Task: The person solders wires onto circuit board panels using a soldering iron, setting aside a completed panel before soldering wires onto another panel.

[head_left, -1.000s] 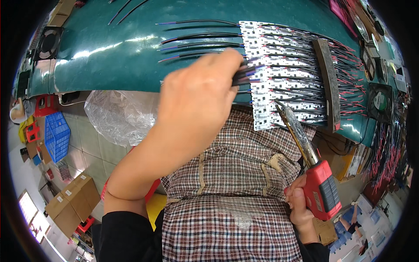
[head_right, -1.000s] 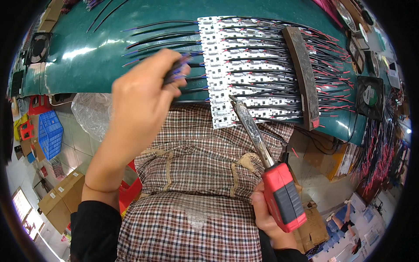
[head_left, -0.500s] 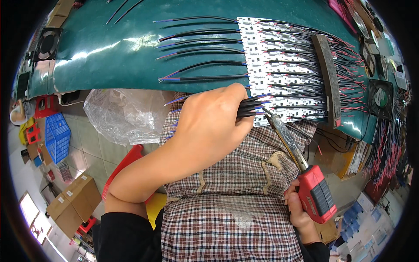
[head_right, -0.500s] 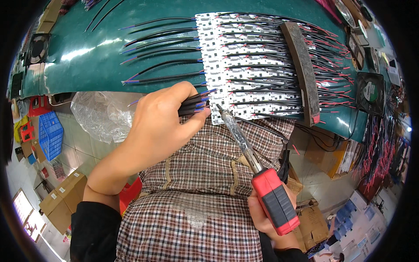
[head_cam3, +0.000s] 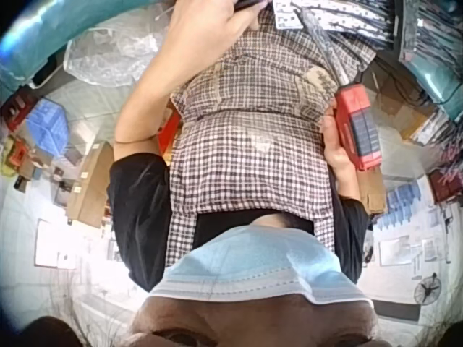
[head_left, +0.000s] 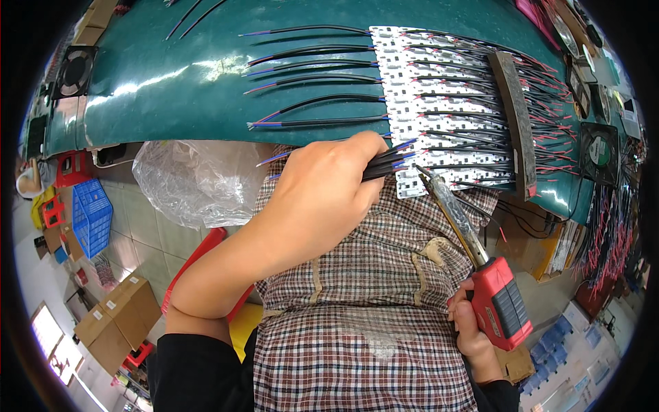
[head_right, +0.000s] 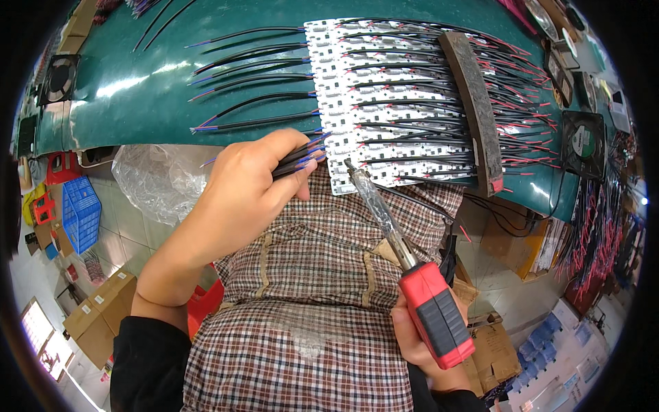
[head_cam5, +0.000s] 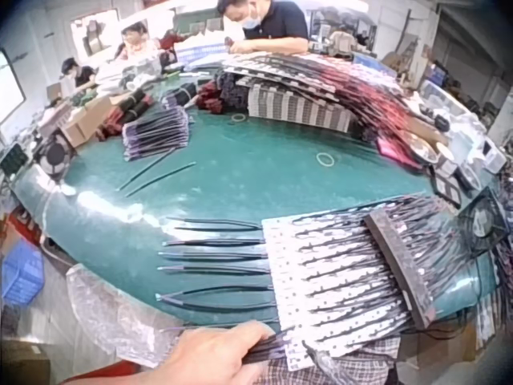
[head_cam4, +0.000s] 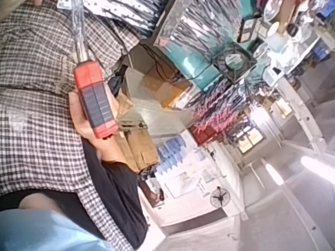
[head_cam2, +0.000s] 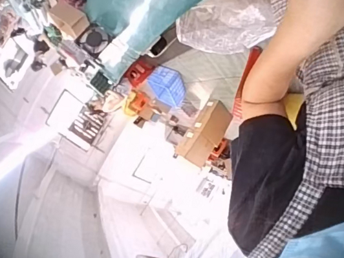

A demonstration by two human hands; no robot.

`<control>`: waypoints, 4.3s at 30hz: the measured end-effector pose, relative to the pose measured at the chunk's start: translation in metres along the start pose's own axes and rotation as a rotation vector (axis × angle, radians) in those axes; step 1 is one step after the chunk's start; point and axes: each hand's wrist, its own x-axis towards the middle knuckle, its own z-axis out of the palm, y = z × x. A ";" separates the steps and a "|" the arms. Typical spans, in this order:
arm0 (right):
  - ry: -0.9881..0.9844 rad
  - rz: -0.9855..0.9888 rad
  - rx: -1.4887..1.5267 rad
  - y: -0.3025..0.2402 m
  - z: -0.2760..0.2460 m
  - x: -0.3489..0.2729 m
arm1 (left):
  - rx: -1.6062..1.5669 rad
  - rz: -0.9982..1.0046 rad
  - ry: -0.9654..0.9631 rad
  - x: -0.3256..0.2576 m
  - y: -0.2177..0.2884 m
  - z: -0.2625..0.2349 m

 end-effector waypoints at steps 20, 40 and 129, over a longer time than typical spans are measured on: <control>-0.083 -0.035 -0.041 0.010 0.006 0.008 | 0.085 0.042 0.128 -0.001 0.003 0.014; -0.052 -0.132 -0.106 0.013 0.005 0.005 | 0.178 0.067 0.103 0.002 0.005 0.011; -0.028 0.026 0.064 0.007 -0.001 -0.004 | 0.130 0.166 0.467 0.006 0.008 -0.029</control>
